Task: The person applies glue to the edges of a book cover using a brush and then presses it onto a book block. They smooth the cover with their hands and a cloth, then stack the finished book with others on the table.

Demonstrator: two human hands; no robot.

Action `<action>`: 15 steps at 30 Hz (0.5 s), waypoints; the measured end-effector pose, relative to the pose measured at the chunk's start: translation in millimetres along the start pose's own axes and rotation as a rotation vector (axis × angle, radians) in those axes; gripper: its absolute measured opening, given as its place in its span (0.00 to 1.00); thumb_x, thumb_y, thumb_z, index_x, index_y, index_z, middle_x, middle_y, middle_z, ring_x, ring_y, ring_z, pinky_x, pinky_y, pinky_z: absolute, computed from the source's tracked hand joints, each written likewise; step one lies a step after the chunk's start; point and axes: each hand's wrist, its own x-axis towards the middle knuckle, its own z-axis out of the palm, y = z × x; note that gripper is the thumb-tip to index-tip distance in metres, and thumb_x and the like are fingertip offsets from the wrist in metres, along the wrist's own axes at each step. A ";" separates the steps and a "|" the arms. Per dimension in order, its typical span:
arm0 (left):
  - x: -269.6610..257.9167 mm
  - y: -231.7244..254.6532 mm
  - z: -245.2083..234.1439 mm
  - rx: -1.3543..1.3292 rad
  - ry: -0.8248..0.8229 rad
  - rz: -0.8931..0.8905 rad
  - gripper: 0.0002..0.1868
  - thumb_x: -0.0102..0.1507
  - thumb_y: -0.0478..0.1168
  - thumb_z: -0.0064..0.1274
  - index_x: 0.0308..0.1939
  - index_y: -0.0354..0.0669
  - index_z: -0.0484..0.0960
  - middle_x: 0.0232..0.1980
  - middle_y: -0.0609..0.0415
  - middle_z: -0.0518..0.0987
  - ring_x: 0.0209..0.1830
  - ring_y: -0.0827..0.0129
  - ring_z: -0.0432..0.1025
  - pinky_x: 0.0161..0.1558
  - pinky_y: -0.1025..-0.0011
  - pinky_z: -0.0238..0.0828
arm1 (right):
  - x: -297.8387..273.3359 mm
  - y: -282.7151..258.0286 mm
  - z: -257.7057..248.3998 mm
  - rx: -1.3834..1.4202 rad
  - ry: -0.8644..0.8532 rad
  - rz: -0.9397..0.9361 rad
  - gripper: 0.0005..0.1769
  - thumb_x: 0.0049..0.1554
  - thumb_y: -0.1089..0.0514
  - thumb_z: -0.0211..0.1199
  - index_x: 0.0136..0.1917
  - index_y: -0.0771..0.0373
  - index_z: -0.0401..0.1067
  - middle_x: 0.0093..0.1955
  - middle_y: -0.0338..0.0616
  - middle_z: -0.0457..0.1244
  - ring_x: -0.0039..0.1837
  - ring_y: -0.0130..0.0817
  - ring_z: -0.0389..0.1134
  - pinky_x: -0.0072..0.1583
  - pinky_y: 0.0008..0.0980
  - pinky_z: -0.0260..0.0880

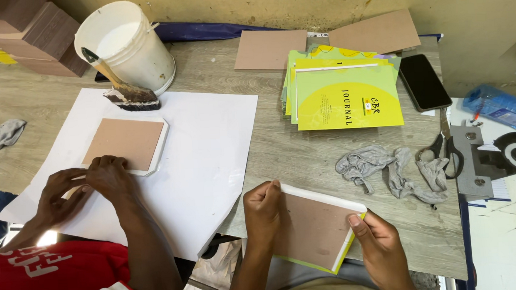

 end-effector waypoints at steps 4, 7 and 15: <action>3.0 3.4 -2.1 -0.318 0.011 -0.166 0.23 0.65 0.31 0.46 0.16 0.53 0.60 0.21 0.66 0.54 0.22 0.76 0.46 0.31 0.69 0.42 | 3.7 -7.6 -8.1 -0.101 0.023 -0.032 0.24 0.67 0.48 0.60 0.54 0.71 0.87 0.42 0.40 0.73 0.47 0.28 0.67 0.49 0.30 0.65; 6.3 26.0 -11.5 -0.277 -0.226 -0.230 0.23 0.66 0.44 0.43 0.20 0.34 0.78 0.30 0.31 0.86 0.30 0.51 0.77 0.39 0.58 0.71 | 8.8 -11.6 -21.7 -0.247 -0.025 -0.154 0.27 0.69 0.51 0.63 0.31 0.55 0.58 0.32 0.29 0.48 0.36 0.23 0.48 0.40 0.28 0.47; -22.9 86.5 27.7 0.532 -0.810 0.202 0.05 0.68 0.42 0.58 0.47 0.52 0.83 0.44 0.61 0.79 0.36 0.76 0.71 0.40 0.72 0.67 | 16.0 -52.1 -16.9 -0.758 -0.272 -0.172 0.12 0.62 0.46 0.64 0.44 0.49 0.85 0.31 0.29 0.69 0.37 0.25 0.64 0.44 0.28 0.64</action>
